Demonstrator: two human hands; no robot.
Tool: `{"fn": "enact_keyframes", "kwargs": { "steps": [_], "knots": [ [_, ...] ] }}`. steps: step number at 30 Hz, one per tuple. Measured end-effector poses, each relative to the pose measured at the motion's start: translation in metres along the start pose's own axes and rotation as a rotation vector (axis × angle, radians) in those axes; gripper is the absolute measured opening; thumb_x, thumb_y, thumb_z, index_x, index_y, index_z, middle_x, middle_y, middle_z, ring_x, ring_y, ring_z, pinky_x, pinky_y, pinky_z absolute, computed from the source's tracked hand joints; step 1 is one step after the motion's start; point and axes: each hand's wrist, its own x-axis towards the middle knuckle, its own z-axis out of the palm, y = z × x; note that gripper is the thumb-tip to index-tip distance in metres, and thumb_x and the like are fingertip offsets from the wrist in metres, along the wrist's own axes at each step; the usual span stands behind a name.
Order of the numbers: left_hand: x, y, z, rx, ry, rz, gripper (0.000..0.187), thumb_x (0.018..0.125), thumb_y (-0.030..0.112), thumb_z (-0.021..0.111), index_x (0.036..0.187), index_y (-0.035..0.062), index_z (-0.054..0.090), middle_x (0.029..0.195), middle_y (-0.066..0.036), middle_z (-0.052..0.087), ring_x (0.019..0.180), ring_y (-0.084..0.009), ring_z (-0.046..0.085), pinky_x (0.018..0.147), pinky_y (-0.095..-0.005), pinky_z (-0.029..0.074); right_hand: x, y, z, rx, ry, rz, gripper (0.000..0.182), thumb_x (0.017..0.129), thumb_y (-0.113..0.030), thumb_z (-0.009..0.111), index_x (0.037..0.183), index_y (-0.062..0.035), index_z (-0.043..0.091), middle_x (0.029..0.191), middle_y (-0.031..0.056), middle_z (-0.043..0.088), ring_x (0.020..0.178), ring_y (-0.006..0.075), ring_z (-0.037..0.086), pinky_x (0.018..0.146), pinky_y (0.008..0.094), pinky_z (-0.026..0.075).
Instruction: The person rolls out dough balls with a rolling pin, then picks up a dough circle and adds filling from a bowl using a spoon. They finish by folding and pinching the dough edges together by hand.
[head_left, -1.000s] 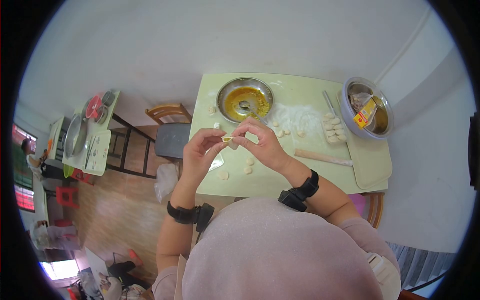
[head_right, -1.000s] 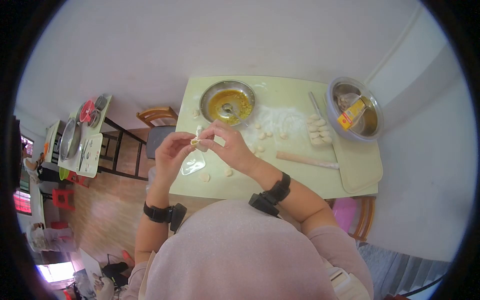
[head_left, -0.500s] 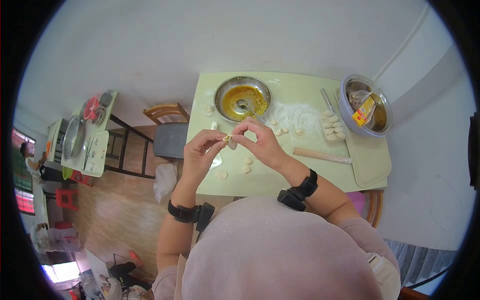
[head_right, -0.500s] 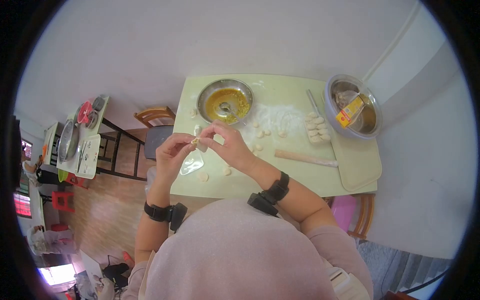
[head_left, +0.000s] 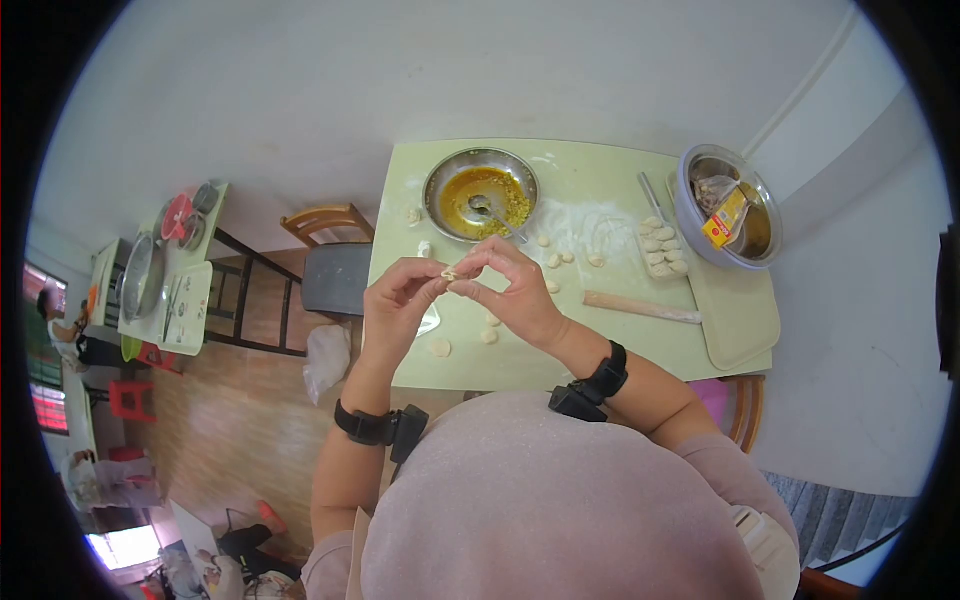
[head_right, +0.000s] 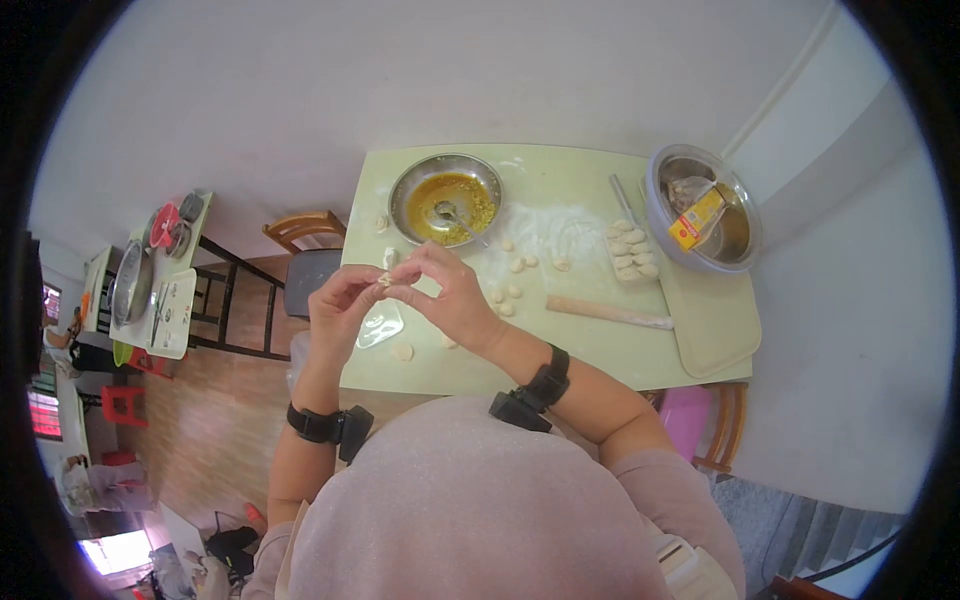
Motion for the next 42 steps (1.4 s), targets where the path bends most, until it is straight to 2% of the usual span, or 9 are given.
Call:
{"fn": "enact_keyframes", "kwargs": {
  "steps": [5,7,11,13,16,26,29,38,42],
  "knots": [
    [-0.001,0.003,0.000,0.008,0.006,-0.011,0.012,0.085,-0.001,0.063,0.097,-0.0020,0.064,0.096,-0.006,0.063,0.085,-0.0118,0.060,0.077,-0.0242,0.049,0.002,0.003,-0.003,-0.062,0.004,-0.015,0.013,0.079,-0.013,0.071,0.086,-0.0040,0.065,0.080,0.0051,0.056,0.077,0.0157,0.056,0.071,0.0283,0.046],
    [-0.001,0.003,-0.001,0.014,0.011,-0.010,0.011,0.085,0.000,0.063,0.097,-0.0021,0.064,0.096,-0.006,0.063,0.085,-0.0118,0.060,0.077,-0.0243,0.049,0.003,-0.001,-0.004,-0.046,-0.066,0.013,0.009,0.082,-0.009,0.068,0.090,-0.0048,0.065,0.087,0.0039,0.058,0.083,0.0145,0.056,0.078,0.0279,0.045],
    [-0.002,0.001,-0.005,-0.011,0.019,-0.046,0.011,0.085,0.001,0.063,0.096,-0.0016,0.064,0.094,-0.006,0.064,0.085,-0.0117,0.060,0.077,-0.0241,0.049,0.005,0.001,0.000,0.020,-0.065,0.038,0.012,0.080,-0.012,0.070,0.087,-0.0044,0.065,0.080,0.0046,0.058,0.077,0.0155,0.056,0.072,0.0283,0.045],
    [-0.002,0.000,-0.006,-0.016,0.014,-0.044,0.011,0.085,0.001,0.064,0.096,-0.0014,0.064,0.094,-0.006,0.064,0.085,-0.0117,0.060,0.077,-0.0243,0.049,0.007,0.002,0.001,0.140,-0.065,0.157,0.013,0.081,-0.012,0.068,0.091,-0.0046,0.066,0.084,0.0042,0.059,0.079,0.0153,0.056,0.075,0.0285,0.045],
    [-0.001,0.002,-0.005,-0.029,0.010,-0.056,0.012,0.085,0.001,0.064,0.097,-0.0007,0.064,0.094,-0.006,0.064,0.085,-0.0120,0.060,0.078,-0.0249,0.049,0.009,-0.003,-0.003,0.049,-0.149,0.162,0.011,0.085,-0.013,0.066,0.093,-0.0061,0.066,0.086,0.0027,0.058,0.086,0.0134,0.054,0.080,0.0279,0.042],
    [0.001,-0.003,-0.007,-0.124,0.012,-0.104,0.013,0.084,0.000,0.064,0.097,-0.0012,0.062,0.094,-0.006,0.064,0.087,-0.0118,0.060,0.077,-0.0251,0.050,0.010,0.001,0.000,0.030,-0.091,0.144,0.012,0.082,-0.012,0.067,0.088,-0.0023,0.064,0.087,0.0047,0.060,0.084,0.0139,0.056,0.078,0.0283,0.044],
    [0.002,-0.001,-0.006,-0.131,0.008,-0.096,0.012,0.084,0.000,0.065,0.096,-0.0009,0.062,0.093,-0.005,0.064,0.086,-0.0119,0.060,0.078,-0.0253,0.050,0.010,0.000,0.004,0.138,-0.034,0.235,0.012,0.080,-0.011,0.068,0.087,-0.0020,0.064,0.087,0.0049,0.060,0.083,0.0142,0.056,0.078,0.0282,0.044],
    [0.006,-0.008,-0.009,-0.185,0.041,-0.111,0.016,0.083,0.004,0.067,0.097,-0.0017,0.061,0.091,-0.007,0.064,0.083,-0.0133,0.060,0.075,-0.0264,0.050,0.012,-0.001,0.010,-0.036,-0.004,0.033,0.010,0.080,-0.009,0.067,0.086,-0.0015,0.065,0.083,0.0057,0.056,0.080,0.0165,0.056,0.075,0.0285,0.044],
    [0.011,-0.017,-0.011,-0.208,0.130,-0.137,0.020,0.084,0.009,0.068,0.099,-0.0025,0.062,0.092,-0.008,0.065,0.080,-0.0135,0.060,0.074,-0.0260,0.049,0.014,0.002,0.018,-0.124,0.011,-0.026,0.011,0.084,-0.010,0.062,0.089,-0.0007,0.065,0.087,0.0092,0.056,0.083,0.0224,0.056,0.075,0.0317,0.044]
  ]
}}
